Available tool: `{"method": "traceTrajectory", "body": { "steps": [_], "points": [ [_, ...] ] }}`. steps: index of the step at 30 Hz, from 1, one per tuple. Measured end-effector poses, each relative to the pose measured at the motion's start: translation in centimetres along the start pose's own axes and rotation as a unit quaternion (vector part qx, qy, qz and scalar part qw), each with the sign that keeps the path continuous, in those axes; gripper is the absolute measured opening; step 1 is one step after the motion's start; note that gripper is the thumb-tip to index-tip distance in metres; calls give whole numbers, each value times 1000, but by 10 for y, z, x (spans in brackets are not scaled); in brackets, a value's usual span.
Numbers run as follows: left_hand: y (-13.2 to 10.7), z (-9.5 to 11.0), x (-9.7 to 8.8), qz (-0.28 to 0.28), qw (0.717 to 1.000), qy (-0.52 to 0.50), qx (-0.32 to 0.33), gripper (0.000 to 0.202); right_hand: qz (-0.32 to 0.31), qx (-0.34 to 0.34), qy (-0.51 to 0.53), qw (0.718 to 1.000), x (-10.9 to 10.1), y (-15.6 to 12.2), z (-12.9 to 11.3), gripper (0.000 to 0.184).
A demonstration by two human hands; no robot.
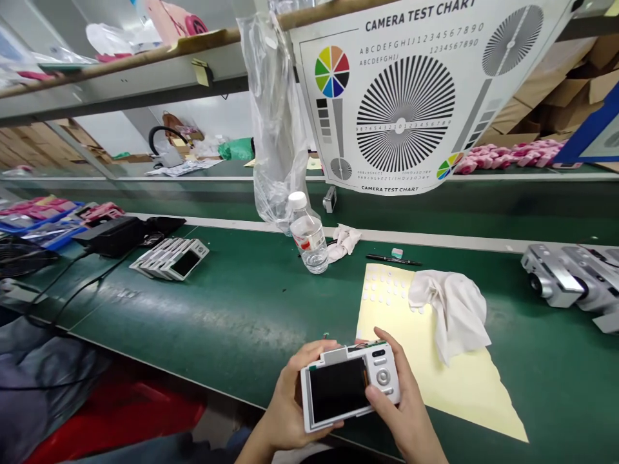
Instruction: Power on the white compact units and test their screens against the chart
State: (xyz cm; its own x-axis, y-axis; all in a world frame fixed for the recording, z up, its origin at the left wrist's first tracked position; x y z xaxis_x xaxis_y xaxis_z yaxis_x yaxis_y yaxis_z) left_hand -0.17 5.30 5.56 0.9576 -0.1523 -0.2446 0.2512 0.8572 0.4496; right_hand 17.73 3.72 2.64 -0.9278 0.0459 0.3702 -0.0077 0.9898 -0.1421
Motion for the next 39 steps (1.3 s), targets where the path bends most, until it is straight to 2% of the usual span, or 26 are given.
{"method": "traceTrajectory", "body": {
  "steps": [3, 6, 12, 17, 23, 31, 34, 36, 38, 39],
  "points": [
    [5, 17, -4, -26, 997, 51, 57, 85, 56, -24, -54, 997, -2, -5, -6, 63],
    [9, 25, -6, -33, 993, 94, 71, 91, 77, -43, -68, 994, -2, -10, -10, 56],
    [15, 16, -10, -28, 994, 102, 20, 81, 4, 8, 62, 998, 4, -13, -15, 62],
    [16, 7, -6, -55, 994, 99, -6, 79, -41, 43, 66, 996, 3, -9, -21, 56],
    [19, 8, -1, -77, 993, 86, -29, 75, -22, 46, 41, 998, -1, -5, -25, 62],
    [17, 8, 6, -82, 993, 89, -5, 74, -13, 33, 61, 997, -4, -3, -21, 58],
    [19, 7, 3, -96, 988, 120, -11, 80, 4, 27, 115, 993, -8, 0, -16, 52],
    [26, 13, -3, -138, 976, 166, -31, 89, 14, 53, 163, 985, -20, 4, -3, 48],
    [35, 30, -15, -189, 952, 237, -35, 96, 11, 110, 180, 977, -37, 13, 16, 51],
    [40, 45, -22, -206, 937, 282, -9, 96, -6, 144, 161, 976, -46, 19, 26, 53]
  ]
}}
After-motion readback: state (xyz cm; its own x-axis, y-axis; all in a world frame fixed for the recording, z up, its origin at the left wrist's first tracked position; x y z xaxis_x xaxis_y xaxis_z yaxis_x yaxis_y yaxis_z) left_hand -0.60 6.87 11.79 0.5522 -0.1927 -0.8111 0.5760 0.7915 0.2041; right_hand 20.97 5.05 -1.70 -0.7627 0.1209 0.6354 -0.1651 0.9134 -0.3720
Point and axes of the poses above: each hand's wrist, its own y-axis towards the middle knuckle, its own x-axis out of the palm, z = x × y, the point moved 5 cm from there along y, towards the middle knuckle, and after that the axes turned 11 degrees about y, right-handed, at the moved point
